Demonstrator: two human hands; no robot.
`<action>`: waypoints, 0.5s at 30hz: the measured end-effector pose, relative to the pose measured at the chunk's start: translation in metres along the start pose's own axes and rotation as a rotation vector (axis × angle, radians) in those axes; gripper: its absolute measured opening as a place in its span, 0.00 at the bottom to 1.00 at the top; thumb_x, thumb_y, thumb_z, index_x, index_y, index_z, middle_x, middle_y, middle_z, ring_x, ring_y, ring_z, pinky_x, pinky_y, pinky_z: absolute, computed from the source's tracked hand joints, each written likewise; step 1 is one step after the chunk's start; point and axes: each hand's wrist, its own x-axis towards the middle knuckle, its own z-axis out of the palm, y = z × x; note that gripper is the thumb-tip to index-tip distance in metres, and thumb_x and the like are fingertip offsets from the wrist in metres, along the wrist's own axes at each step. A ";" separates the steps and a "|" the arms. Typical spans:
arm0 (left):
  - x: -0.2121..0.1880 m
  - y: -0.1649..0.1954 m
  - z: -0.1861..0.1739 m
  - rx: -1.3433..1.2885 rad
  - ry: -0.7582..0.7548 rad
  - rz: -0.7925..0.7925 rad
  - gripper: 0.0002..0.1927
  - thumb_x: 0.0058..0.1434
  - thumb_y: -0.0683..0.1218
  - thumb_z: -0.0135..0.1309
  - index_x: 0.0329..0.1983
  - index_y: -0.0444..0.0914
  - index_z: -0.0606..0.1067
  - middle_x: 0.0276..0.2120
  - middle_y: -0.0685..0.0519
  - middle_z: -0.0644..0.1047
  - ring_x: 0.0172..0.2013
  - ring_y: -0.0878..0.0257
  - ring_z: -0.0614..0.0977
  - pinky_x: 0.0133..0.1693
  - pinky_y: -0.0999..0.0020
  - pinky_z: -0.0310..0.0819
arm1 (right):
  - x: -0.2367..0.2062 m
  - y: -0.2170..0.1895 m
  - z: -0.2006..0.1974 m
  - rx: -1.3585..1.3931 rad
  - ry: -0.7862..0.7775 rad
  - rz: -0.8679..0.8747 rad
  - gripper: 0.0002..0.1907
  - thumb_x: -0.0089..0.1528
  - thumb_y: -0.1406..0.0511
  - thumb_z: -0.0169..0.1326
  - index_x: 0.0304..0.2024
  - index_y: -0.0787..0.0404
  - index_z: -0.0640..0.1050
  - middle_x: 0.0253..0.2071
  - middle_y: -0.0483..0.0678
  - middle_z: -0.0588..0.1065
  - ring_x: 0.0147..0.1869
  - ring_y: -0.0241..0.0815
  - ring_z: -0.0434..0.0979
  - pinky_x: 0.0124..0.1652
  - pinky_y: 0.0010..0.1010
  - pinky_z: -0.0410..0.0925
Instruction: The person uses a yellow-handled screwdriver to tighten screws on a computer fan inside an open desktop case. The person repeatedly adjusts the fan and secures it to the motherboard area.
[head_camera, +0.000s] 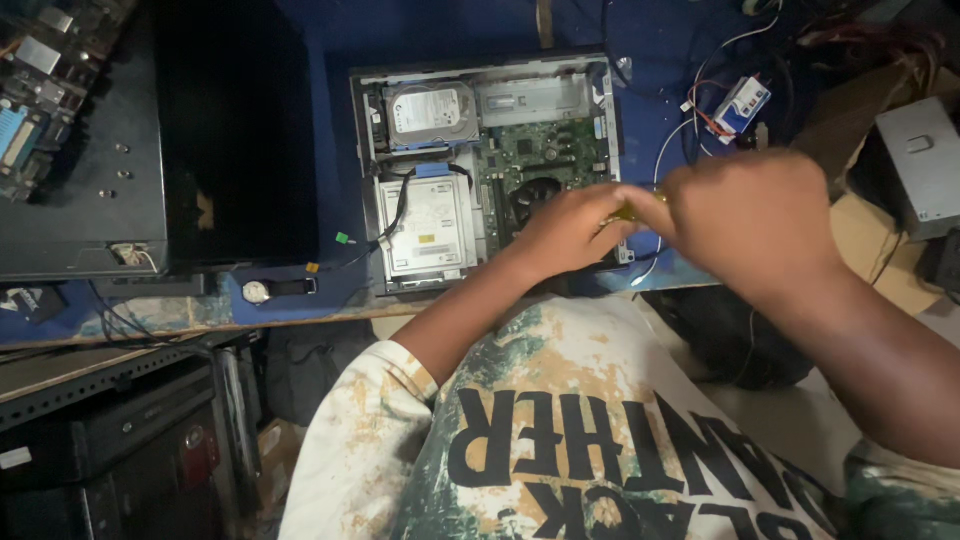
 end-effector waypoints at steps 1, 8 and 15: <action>0.000 0.001 -0.001 -0.034 -0.008 -0.006 0.13 0.69 0.47 0.53 0.56 0.44 0.76 0.49 0.47 0.83 0.49 0.50 0.86 0.51 0.59 0.81 | -0.002 0.002 0.001 0.034 0.125 -0.059 0.23 0.63 0.47 0.54 0.28 0.57 0.80 0.23 0.48 0.76 0.26 0.47 0.79 0.26 0.36 0.70; 0.007 0.004 -0.010 0.040 -0.168 -0.065 0.19 0.69 0.47 0.54 0.60 0.35 0.72 0.51 0.41 0.79 0.51 0.43 0.80 0.52 0.52 0.74 | -0.014 0.001 0.004 0.175 0.163 -0.089 0.12 0.62 0.60 0.50 0.33 0.62 0.79 0.24 0.49 0.77 0.25 0.45 0.79 0.25 0.33 0.71; 0.010 0.006 -0.005 -0.018 0.040 0.079 0.08 0.61 0.41 0.57 0.44 0.38 0.78 0.43 0.46 0.79 0.46 0.50 0.82 0.50 0.60 0.78 | 0.009 -0.005 -0.002 0.037 0.194 -0.043 0.22 0.68 0.50 0.53 0.25 0.56 0.77 0.21 0.47 0.76 0.23 0.45 0.78 0.25 0.36 0.70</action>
